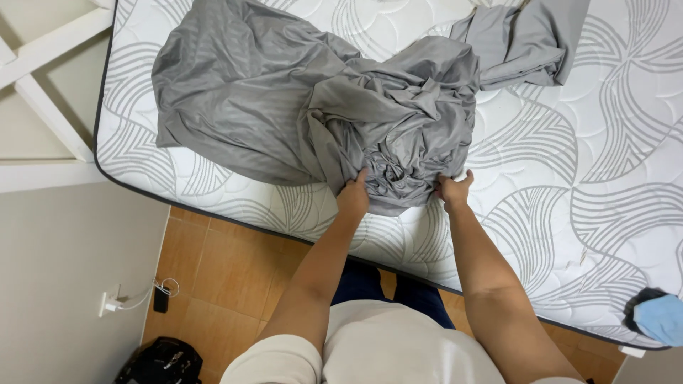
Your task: The person folds a blue and white chevron-patterned pillowcase on a mattress, then places it on a wooden shelf. They then unfold and fold a gray pillowcase on the mattress before placing it on the same shelf.
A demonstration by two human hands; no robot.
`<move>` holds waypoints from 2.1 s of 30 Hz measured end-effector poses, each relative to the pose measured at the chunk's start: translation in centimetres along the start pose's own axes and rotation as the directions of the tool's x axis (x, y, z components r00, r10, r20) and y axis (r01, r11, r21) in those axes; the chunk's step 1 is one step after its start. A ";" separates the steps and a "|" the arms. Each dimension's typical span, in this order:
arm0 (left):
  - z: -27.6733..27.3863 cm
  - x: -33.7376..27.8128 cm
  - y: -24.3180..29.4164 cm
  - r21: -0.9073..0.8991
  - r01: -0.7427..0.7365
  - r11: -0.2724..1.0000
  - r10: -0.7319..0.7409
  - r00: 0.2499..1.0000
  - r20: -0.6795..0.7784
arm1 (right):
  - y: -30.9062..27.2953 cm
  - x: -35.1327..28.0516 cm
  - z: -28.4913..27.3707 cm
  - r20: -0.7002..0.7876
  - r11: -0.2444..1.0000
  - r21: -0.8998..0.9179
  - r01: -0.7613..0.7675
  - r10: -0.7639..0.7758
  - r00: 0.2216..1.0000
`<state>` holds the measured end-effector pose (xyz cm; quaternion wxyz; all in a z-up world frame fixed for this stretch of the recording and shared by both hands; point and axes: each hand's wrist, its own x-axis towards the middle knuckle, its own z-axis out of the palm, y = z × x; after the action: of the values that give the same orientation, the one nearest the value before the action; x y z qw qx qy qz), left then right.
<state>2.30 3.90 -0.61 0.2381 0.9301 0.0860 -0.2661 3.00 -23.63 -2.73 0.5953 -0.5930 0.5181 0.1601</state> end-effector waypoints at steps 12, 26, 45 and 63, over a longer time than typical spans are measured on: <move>-1.9 -11.6 14.4 -0.206 -0.562 0.801 0.367 0.732 -0.574 | -0.3 3.3 -9.1 0.015 0.861 0.446 0.244 -0.280 0.960; 17.6 -16.5 23.2 -0.098 -0.571 0.815 0.572 0.768 0.289 | 3.4 9.1 -28.1 0.102 0.786 -0.219 0.579 -0.571 0.814; 9.7 -1.9 17.8 -0.674 -0.062 0.736 -0.333 0.834 -0.440 | 7.5 2.6 -13.6 0.839 0.857 -0.169 0.486 -0.134 0.528; 11.7 -10.2 31.1 -0.176 -0.585 0.792 0.452 0.755 -0.475 | -3.9 17.3 -20.7 0.090 0.745 -0.402 0.533 -0.547 0.832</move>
<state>-2.70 -29.29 8.54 0.4242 0.9006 -0.0899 0.0294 4.47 -49.93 -9.60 0.4690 -0.8312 0.2887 0.0763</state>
